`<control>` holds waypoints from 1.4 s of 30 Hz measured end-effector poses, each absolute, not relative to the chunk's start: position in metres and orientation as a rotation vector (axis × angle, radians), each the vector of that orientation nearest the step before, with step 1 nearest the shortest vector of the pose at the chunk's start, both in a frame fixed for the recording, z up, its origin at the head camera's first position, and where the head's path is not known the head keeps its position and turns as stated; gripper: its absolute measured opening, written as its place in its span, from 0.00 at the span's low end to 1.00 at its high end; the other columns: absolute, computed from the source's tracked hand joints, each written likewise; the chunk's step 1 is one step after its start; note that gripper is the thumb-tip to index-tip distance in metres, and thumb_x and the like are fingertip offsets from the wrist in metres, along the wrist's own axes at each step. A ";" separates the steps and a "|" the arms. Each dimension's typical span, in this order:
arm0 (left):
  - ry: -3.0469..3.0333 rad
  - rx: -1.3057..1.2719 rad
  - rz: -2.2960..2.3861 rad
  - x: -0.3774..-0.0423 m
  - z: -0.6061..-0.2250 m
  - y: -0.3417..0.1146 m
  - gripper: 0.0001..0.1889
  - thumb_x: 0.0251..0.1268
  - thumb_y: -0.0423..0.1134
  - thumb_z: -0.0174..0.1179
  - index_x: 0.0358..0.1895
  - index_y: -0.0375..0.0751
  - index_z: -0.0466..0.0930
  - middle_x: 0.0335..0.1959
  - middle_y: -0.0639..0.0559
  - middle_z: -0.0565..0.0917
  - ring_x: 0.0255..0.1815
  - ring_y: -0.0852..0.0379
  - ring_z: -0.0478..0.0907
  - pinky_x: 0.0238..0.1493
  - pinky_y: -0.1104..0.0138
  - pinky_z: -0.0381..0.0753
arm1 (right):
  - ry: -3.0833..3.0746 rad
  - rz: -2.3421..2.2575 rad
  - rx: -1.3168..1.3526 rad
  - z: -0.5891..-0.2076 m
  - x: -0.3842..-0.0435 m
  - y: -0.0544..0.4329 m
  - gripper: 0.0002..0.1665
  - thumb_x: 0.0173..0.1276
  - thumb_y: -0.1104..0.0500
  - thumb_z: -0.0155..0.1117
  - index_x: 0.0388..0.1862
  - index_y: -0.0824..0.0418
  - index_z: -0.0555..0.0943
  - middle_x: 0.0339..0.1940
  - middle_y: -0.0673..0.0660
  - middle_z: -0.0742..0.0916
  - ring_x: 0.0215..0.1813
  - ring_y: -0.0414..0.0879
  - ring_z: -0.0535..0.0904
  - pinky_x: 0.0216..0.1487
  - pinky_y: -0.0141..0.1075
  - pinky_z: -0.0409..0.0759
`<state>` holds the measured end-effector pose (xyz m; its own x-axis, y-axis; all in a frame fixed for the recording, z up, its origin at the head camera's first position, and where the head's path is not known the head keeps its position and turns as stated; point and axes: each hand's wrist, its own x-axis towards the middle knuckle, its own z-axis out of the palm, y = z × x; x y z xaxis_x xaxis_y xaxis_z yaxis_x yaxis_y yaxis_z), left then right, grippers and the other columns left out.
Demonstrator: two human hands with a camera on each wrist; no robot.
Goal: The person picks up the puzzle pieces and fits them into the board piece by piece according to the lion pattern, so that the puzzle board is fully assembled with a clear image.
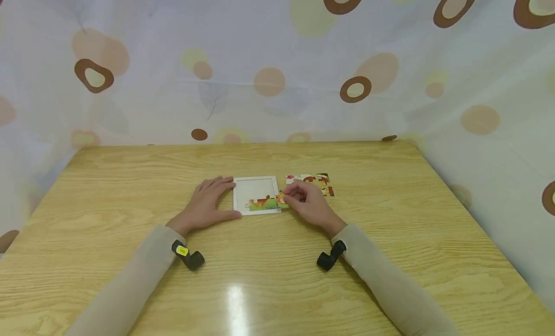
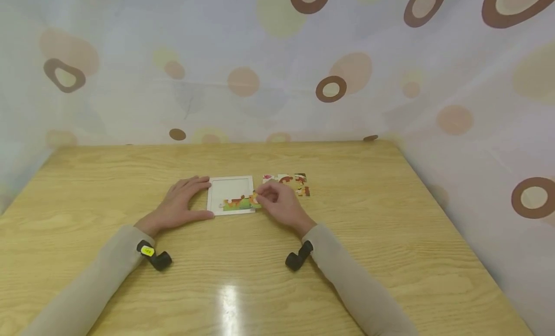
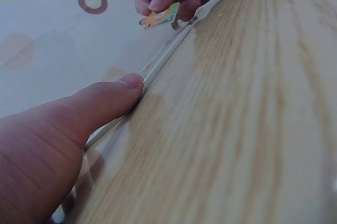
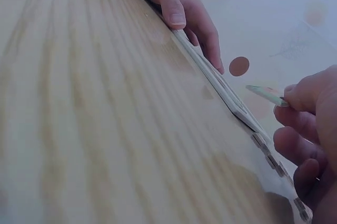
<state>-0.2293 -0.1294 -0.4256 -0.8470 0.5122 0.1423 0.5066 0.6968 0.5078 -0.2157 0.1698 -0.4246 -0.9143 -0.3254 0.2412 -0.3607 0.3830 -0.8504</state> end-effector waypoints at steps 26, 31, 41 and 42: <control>2.875 0.864 0.865 -0.230 -0.424 -0.126 0.43 0.53 0.59 0.68 0.69 0.40 0.66 0.74 0.46 0.62 0.77 0.42 0.50 0.74 0.43 0.43 | -2.641 1.196 0.710 -0.431 -0.204 0.202 0.04 0.62 0.63 0.69 0.34 0.59 0.81 0.24 0.50 0.83 0.19 0.36 0.68 0.21 0.29 0.69; 2.890 0.858 0.852 -0.229 -0.426 -0.129 0.43 0.53 0.58 0.68 0.69 0.39 0.66 0.74 0.45 0.62 0.76 0.41 0.51 0.74 0.42 0.43 | -2.669 1.162 0.731 -0.434 -0.203 0.202 0.05 0.62 0.61 0.69 0.36 0.58 0.81 0.25 0.50 0.84 0.19 0.35 0.68 0.21 0.29 0.69; 2.881 0.858 0.863 -0.230 -0.427 -0.129 0.44 0.52 0.59 0.68 0.70 0.41 0.66 0.75 0.47 0.61 0.77 0.42 0.50 0.74 0.42 0.43 | -2.712 1.061 0.755 -0.433 -0.204 0.200 0.07 0.63 0.61 0.69 0.40 0.59 0.84 0.22 0.47 0.80 0.20 0.35 0.68 0.23 0.28 0.68; 2.881 0.860 0.866 -0.230 -0.427 -0.129 0.43 0.52 0.59 0.68 0.70 0.41 0.66 0.75 0.46 0.61 0.76 0.41 0.50 0.74 0.42 0.43 | -2.721 1.042 0.754 -0.433 -0.204 0.200 0.05 0.63 0.61 0.68 0.38 0.58 0.85 0.21 0.47 0.79 0.20 0.35 0.68 0.23 0.28 0.68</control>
<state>-0.2296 -0.1292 -0.4267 -0.8487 0.5099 0.1404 0.5029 0.6957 0.5130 -0.2044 0.2001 -0.4328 -0.8662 -0.4054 0.2921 -0.4968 0.6363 -0.5902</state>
